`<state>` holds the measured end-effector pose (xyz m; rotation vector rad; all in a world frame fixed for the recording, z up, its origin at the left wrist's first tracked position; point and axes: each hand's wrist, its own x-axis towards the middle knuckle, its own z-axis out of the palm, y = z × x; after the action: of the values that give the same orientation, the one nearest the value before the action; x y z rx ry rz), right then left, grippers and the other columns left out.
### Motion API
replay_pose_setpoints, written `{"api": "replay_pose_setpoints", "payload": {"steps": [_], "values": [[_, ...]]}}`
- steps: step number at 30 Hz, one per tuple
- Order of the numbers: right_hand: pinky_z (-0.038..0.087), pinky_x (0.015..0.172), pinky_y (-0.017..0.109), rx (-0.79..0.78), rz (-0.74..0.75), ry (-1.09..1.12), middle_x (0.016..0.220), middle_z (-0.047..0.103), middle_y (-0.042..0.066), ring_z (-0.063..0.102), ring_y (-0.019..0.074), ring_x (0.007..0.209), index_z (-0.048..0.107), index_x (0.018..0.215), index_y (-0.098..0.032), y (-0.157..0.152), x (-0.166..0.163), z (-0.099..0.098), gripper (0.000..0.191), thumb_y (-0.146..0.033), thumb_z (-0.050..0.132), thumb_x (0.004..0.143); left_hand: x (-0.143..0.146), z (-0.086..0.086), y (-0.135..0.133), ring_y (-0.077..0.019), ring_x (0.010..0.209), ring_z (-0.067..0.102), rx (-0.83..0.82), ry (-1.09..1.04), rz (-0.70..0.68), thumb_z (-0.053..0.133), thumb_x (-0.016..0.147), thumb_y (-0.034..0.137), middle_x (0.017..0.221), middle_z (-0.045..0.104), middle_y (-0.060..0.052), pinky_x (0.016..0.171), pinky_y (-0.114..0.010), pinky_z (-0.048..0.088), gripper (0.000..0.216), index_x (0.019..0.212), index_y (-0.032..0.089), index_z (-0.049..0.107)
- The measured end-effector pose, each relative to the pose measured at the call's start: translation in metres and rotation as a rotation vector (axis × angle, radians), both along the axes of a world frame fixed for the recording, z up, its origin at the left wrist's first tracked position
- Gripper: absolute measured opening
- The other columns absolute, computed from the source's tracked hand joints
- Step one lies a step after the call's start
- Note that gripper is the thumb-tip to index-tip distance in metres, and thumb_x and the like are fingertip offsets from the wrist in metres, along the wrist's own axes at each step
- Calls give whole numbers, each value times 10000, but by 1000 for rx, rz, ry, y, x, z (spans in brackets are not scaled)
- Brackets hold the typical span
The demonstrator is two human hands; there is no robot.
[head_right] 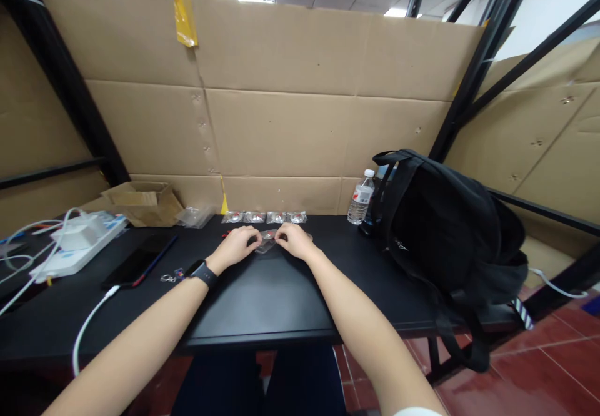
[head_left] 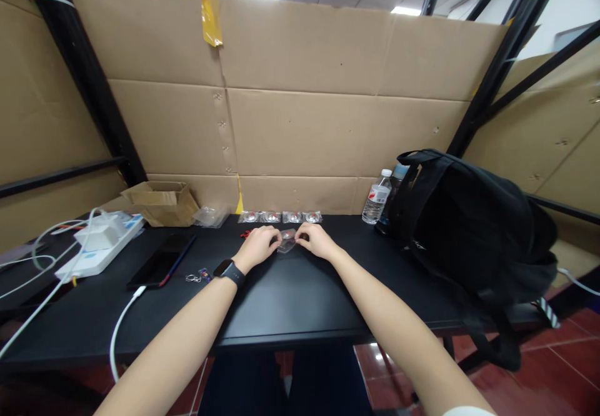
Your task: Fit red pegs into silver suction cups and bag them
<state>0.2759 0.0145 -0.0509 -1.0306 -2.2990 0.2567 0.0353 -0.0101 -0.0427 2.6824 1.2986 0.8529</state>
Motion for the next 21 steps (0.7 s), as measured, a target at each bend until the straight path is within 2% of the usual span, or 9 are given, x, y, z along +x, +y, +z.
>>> {"api": "replay_pose_setpoints", "payload": {"steps": [4, 12, 16, 21], "values": [[465, 715, 242, -78, 13, 119, 837, 722, 30, 629, 134, 714, 737, 832, -177, 4, 6, 1, 71, -178, 666, 838, -3, -1, 4, -192, 863, 673, -72, -138, -4, 558, 889, 243, 919, 736, -43, 852, -297, 491, 141, 886, 199, 691], [490, 677, 255, -365, 9, 355, 728, 717, 42, 651, 159, 682, 710, 793, -153, 13, 10, -5, 105, -252, 699, 761, -1, -5, 6, -189, 846, 694, -225, -299, 9, 574, 859, 314, 904, 755, -32, 781, -270, 492, 168, 868, 209, 705], [473, 619, 238, -466, -7, 455, 668, 690, -2, 614, 133, 581, 632, 960, -173, 14, 10, -7, 258, -241, 708, 723, 4, -8, 6, -176, 792, 693, -297, -351, 31, 596, 839, 312, 886, 756, -12, 749, -266, 479, 144, 938, 219, 644], [475, 643, 225, -467, 19, 489, 668, 670, -55, 632, 126, 591, 496, 1170, -228, 9, 10, -1, 478, -216, 693, 734, 3, 0, 1, -164, 743, 691, -327, -323, 130, 590, 841, 276, 826, 757, 49, 804, -284, 454, 370, 1195, 256, 487]]}}
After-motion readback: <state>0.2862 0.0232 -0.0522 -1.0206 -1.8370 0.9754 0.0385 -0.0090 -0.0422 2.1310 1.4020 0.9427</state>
